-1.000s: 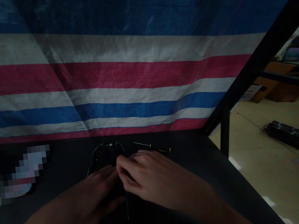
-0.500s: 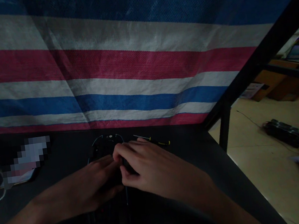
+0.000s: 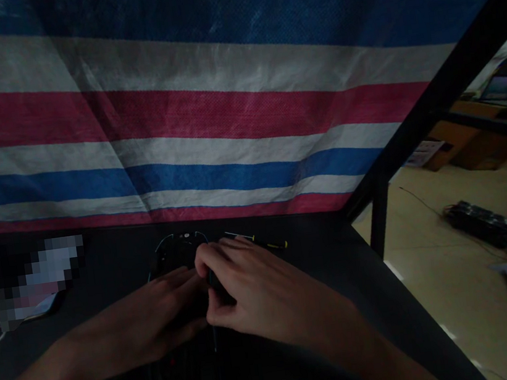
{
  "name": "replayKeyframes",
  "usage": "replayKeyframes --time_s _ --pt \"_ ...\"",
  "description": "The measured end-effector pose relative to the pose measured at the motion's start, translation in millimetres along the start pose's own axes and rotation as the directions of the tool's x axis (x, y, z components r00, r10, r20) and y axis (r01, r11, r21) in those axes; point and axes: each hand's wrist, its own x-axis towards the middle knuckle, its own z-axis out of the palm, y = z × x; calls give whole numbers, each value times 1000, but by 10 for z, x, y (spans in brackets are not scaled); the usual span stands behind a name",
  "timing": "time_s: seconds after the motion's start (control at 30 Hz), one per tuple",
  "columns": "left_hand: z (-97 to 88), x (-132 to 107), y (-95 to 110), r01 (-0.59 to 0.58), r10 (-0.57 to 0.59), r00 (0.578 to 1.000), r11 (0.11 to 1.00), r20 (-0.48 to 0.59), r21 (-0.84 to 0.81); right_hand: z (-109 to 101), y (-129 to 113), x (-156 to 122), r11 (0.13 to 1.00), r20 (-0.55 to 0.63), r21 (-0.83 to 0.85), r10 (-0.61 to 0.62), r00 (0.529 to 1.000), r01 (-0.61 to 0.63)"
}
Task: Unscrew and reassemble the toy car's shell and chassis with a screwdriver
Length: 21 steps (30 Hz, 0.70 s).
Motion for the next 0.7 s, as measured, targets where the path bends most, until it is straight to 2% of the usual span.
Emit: replayKeyframes --time_s 0.2,0.4,0.53,0.7 --pt "45 -12 -24 3 -2 1000 1000 -7 31 65 77 15 994 48 -77 81 996 -78" --pt "66 -27 -59 -29 29 999 1000 -32 -2 67 118 -23 999 3 39 -28 1000 28" --pt "59 -14 -63 -33 33 999 999 -27 -9 44 57 -6 998 -30 35 -42 999 43" --pt "37 -5 -42 3 -3 1000 1000 7 8 53 55 12 994 22 -94 61 998 -59"
